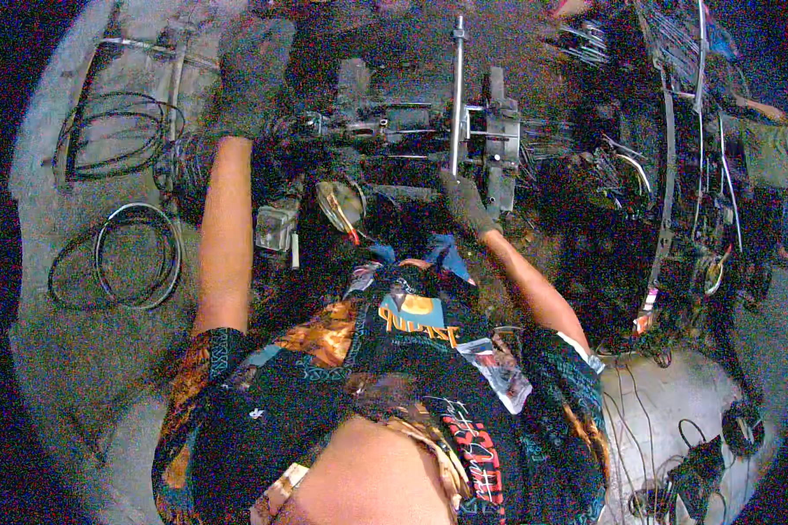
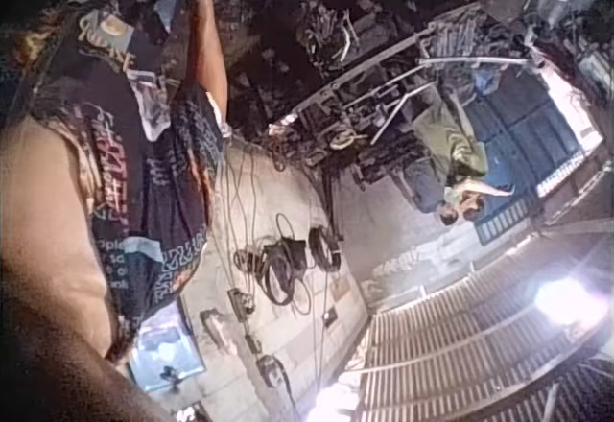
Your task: Operating a metal lathe or turning machine in a fabrication workshop.
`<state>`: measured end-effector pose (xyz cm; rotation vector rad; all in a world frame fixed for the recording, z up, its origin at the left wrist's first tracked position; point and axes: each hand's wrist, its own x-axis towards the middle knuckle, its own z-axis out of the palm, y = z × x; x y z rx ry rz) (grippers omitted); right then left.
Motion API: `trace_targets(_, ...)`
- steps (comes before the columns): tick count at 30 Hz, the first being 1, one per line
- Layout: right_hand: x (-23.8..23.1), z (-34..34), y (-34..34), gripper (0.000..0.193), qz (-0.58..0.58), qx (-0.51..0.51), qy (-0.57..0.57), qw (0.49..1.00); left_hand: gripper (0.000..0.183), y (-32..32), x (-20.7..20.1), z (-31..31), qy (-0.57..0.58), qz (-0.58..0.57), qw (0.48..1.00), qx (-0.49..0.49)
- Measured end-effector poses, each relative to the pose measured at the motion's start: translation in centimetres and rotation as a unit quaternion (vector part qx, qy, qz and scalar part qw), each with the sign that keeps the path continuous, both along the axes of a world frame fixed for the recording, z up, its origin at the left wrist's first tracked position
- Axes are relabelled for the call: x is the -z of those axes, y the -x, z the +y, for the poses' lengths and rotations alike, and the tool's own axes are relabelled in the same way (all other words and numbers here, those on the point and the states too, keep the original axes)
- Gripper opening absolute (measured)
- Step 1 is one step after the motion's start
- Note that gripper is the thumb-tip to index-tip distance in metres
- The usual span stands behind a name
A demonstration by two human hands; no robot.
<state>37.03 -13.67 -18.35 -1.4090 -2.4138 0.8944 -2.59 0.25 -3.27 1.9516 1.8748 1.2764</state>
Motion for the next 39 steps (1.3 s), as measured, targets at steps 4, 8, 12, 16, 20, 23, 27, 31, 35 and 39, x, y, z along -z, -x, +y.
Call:
trace_targets(4,2.0,1.4,-2.1,0.047,-0.037,-0.058,0.187,0.98,0.025,0.6,-0.4,-1.3,0.01,0.008,1.0,-0.007)
trace_targets(8,2.9,0.6,-2.5,0.041,0.145,0.067,0.211,0.964,0.027,0.8,-0.9,-2.0,0.023,0.011,1.0,-0.006)
trace_targets(12,-5.0,0.1,1.4,0.038,0.228,0.222,0.405,0.857,0.03,1.2,-1.0,-2.9,0.04,0.036,0.998,-0.017)
trace_targets(16,-3.0,0.1,0.2,0.035,0.087,0.062,0.335,0.936,0.034,2.8,-0.1,-3.4,0.015,0.329,0.944,0.002)
trace_targets(20,-5.1,1.4,0.5,0.04,0.056,0.121,0.379,0.916,0.031,0.4,-2.6,-4.0,0.051,-0.081,0.995,-0.029)
trace_targets(23,-5.6,-0.2,0.9,0.038,0.07,0.143,0.429,0.889,0.031,0.5,-4.2,-6.1,0.144,0.065,0.984,-0.08)
trace_targets(27,-6.5,-1.4,1.2,0.029,0.124,0.179,0.453,0.864,0.026,1.0,-4.1,-7.1,0.097,-0.05,0.992,-0.056)
trace_targets(31,-8.3,-1.7,1.5,0.024,0.222,0.234,0.529,0.785,0.025,1.6,-4.2,-7.5,0.041,-0.044,0.998,-0.032)
trace_targets(35,-10.1,-2.9,3.4,0.02,0.373,0.258,0.606,0.654,0.024,2.5,-3.6,-7.9,-0.036,0.093,0.994,-0.053)
trace_targets(39,-10.7,-2.1,4.4,0.027,0.198,0.211,0.548,0.784,0.022,4.2,-3.9,-8.5,0.043,0.019,0.993,-0.105)
